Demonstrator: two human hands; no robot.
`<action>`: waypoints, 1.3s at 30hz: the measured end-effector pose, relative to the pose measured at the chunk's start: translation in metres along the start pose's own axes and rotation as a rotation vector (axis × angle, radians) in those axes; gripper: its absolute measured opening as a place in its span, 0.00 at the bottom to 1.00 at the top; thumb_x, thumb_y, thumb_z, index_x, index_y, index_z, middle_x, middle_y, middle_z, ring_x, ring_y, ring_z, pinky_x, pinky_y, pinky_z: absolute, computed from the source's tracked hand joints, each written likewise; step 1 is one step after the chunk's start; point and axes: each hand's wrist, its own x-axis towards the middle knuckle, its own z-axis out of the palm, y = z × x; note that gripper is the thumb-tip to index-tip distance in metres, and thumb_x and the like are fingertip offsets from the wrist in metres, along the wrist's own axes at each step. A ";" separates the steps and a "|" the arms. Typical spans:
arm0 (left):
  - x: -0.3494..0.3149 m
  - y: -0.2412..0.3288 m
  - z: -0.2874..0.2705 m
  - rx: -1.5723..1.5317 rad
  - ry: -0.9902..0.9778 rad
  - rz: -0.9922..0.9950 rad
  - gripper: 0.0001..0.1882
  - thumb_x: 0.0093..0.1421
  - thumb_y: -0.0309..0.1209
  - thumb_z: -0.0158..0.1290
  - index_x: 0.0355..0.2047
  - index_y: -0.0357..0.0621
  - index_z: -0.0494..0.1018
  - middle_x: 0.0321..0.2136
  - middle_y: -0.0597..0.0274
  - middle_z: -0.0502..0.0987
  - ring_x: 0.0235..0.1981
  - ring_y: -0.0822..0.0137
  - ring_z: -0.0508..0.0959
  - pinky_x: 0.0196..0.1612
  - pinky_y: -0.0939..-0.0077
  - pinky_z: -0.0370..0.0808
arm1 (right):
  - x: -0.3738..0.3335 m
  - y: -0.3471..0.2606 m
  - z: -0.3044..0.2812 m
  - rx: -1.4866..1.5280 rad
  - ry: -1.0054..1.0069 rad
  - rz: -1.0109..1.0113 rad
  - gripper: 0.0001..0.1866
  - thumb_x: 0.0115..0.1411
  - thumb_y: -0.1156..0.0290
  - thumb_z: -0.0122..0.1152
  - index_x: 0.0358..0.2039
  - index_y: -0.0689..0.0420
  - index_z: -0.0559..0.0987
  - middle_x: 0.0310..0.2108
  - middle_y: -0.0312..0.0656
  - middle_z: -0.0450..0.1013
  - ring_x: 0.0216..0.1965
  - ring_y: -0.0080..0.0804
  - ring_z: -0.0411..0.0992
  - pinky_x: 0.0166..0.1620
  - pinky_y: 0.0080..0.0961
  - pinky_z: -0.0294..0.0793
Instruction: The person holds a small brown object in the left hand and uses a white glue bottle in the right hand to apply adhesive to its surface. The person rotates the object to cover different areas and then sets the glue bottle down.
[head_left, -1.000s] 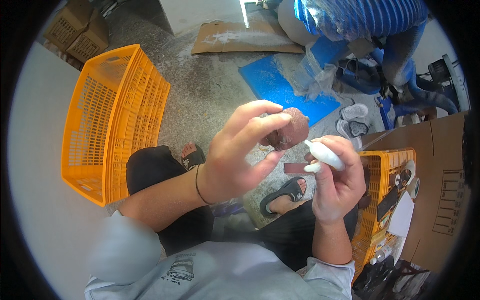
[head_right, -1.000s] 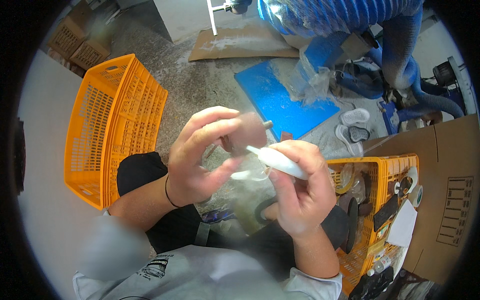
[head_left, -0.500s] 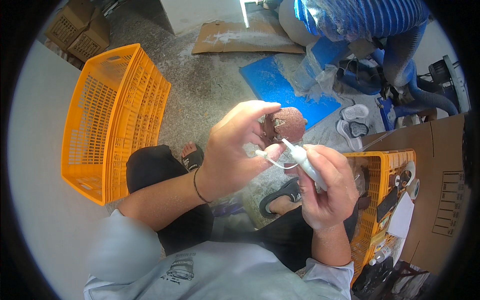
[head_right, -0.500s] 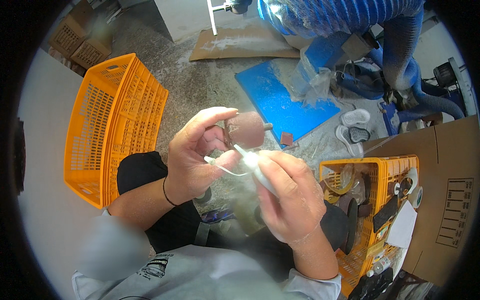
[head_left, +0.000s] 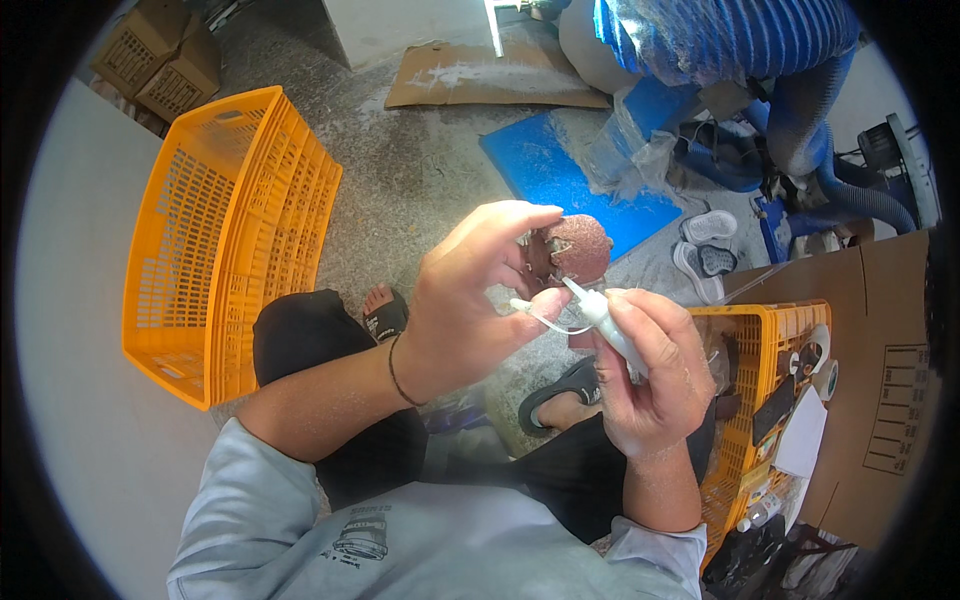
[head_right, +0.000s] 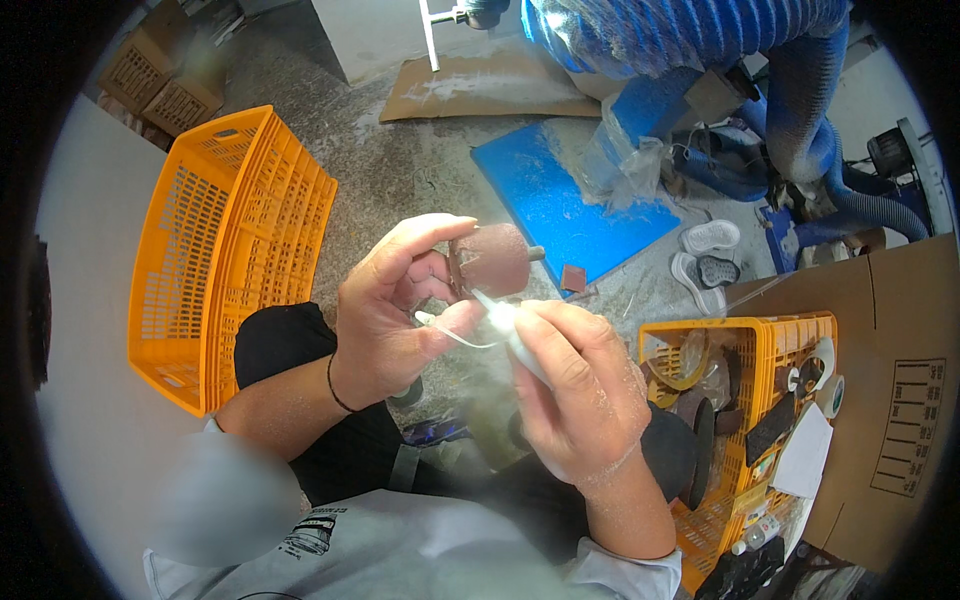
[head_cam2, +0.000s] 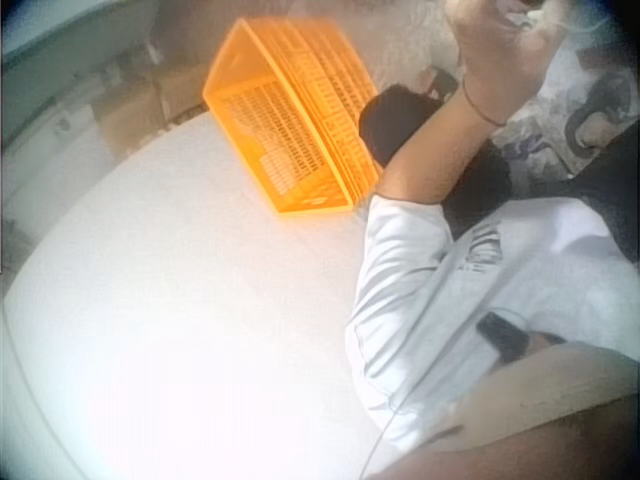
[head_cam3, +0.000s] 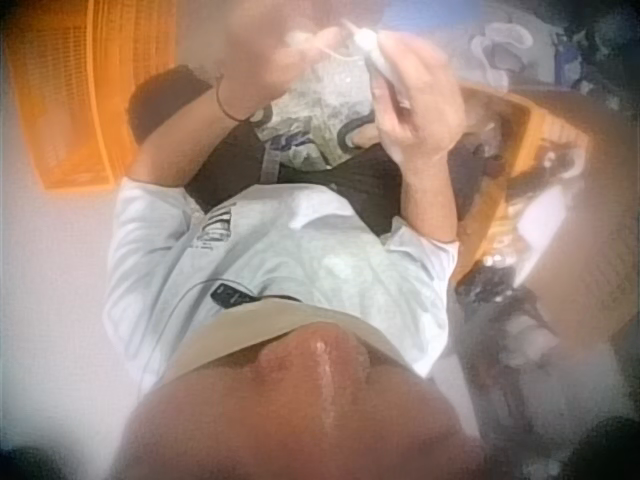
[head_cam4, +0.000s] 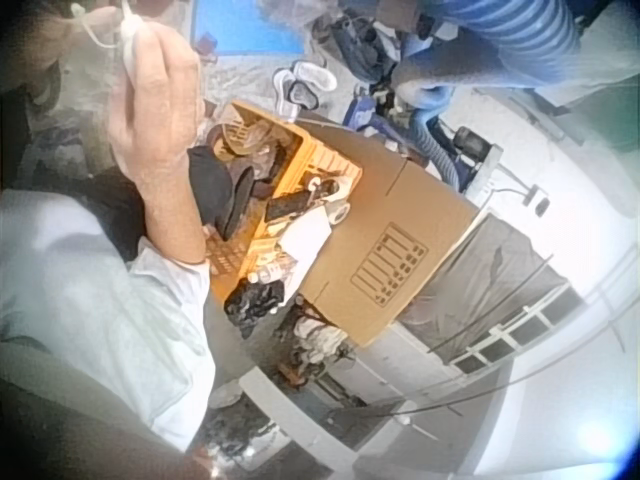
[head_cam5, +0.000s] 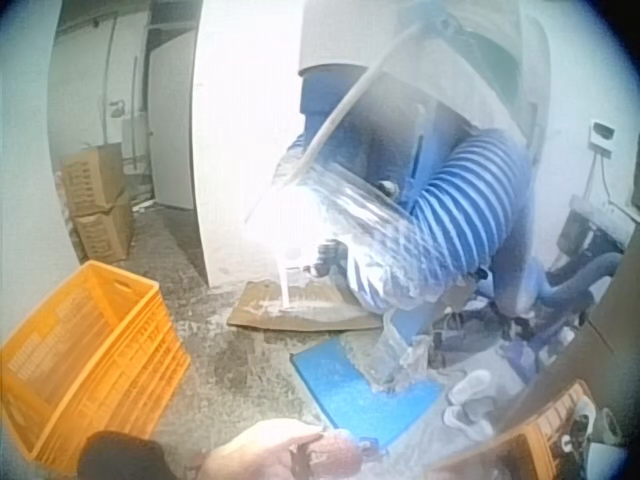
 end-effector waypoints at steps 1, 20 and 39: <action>0.000 0.000 0.000 0.000 0.001 0.006 0.33 0.54 0.12 0.63 0.61 0.31 0.68 0.56 0.53 0.69 0.46 0.72 0.81 0.45 0.83 0.81 | 0.000 0.000 0.000 0.000 0.007 -0.008 0.20 0.52 0.85 0.70 0.48 0.65 0.81 0.44 0.53 0.79 0.42 0.44 0.80 0.46 0.32 0.80; -0.001 -0.002 0.001 0.110 -0.003 0.028 0.34 0.52 0.12 0.65 0.60 0.34 0.70 0.56 0.53 0.70 0.42 0.76 0.79 0.43 0.85 0.80 | 0.002 0.001 -0.001 -0.015 0.024 -0.030 0.22 0.47 0.87 0.70 0.46 0.64 0.82 0.41 0.50 0.79 0.38 0.45 0.79 0.41 0.32 0.79; -0.004 0.006 0.007 0.011 -0.085 -0.043 0.32 0.54 0.11 0.62 0.61 0.32 0.69 0.57 0.52 0.71 0.46 0.70 0.80 0.48 0.79 0.80 | -0.005 0.027 0.011 0.588 0.110 0.430 0.16 0.51 0.77 0.77 0.35 0.57 0.76 0.58 0.53 0.71 0.52 0.33 0.74 0.54 0.29 0.73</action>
